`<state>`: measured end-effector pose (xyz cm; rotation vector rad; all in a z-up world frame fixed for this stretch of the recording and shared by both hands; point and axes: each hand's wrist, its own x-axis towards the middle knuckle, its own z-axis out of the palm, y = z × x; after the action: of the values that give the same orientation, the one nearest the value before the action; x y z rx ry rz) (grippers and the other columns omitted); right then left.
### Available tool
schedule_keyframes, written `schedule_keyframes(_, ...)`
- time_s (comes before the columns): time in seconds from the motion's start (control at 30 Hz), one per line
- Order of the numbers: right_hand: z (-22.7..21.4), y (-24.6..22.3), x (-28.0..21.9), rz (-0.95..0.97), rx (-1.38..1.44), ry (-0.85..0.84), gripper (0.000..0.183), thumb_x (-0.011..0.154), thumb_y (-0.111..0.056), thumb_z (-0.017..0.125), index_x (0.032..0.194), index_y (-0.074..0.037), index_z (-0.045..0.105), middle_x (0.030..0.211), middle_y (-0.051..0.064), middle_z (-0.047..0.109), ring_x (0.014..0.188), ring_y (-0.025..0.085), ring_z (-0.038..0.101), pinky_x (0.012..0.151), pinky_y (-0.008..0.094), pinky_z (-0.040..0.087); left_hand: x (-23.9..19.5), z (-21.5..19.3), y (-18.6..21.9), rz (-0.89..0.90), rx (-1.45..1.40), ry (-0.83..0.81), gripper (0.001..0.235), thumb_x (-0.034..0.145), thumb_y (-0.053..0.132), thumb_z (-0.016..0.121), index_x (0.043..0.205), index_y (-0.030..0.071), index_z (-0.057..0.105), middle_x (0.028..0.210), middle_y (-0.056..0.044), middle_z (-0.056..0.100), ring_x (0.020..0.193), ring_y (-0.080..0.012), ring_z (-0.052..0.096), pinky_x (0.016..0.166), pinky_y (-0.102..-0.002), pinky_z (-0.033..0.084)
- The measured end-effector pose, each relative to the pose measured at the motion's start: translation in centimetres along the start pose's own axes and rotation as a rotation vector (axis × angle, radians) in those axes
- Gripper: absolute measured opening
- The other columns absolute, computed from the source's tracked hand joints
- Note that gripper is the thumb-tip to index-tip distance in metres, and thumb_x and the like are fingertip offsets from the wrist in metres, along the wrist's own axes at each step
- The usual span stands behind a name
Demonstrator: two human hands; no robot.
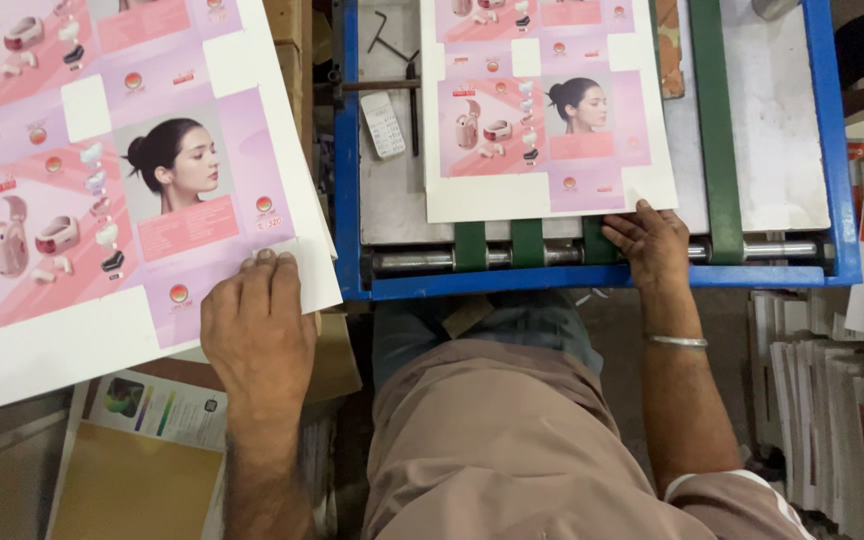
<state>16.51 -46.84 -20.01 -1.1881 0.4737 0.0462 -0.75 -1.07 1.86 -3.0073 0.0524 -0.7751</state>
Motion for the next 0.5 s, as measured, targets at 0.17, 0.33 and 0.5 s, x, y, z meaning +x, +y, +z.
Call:
schedule_keyframes(0.17,-0.5,0.2,-1.7,-0.012,0.021,-0.022,0.029,0.103,-0.016,0.060,0.125,0.003,0.056,0.117,0.022,0.066,0.100,0.032,0.072,0.086,0.042,0.064,0.0,-1.9,-2.5,0.015,-0.082,-0.005,0.048,0.084,0.020,0.080,0.127,0.004,0.067,0.134,-0.019,0.064,0.126,-0.0361,0.059,0.111,-0.050,0.044)
schedule_keyframes(0.33,2.7,-0.3,-6.2,0.015,-0.008,-0.160,0.033,0.105,-0.015,0.058,0.131,0.006,0.056,0.121,0.021,0.065,0.104,0.030,0.072,0.088,0.040,0.063,-1.2,-1.2,-3.4,-0.036,-0.067,-0.100,0.050,0.091,0.022,0.077,0.136,0.004,0.066,0.140,-0.019,0.065,0.135,-0.0351,0.060,0.117,-0.049,0.044)
schedule_keyframes(0.5,9.3,-2.5,-10.7,0.035,-0.096,-0.382,0.040,0.105,-0.016,0.056,0.139,0.005,0.054,0.126,0.021,0.067,0.111,0.029,0.071,0.094,0.040,0.062,-1.2,-2.2,-5.8,-0.142,-0.387,-0.040,0.048,0.092,0.005,0.060,0.140,0.007,0.066,0.140,-0.015,0.068,0.131,-0.0310,0.064,0.116,-0.044,0.049)
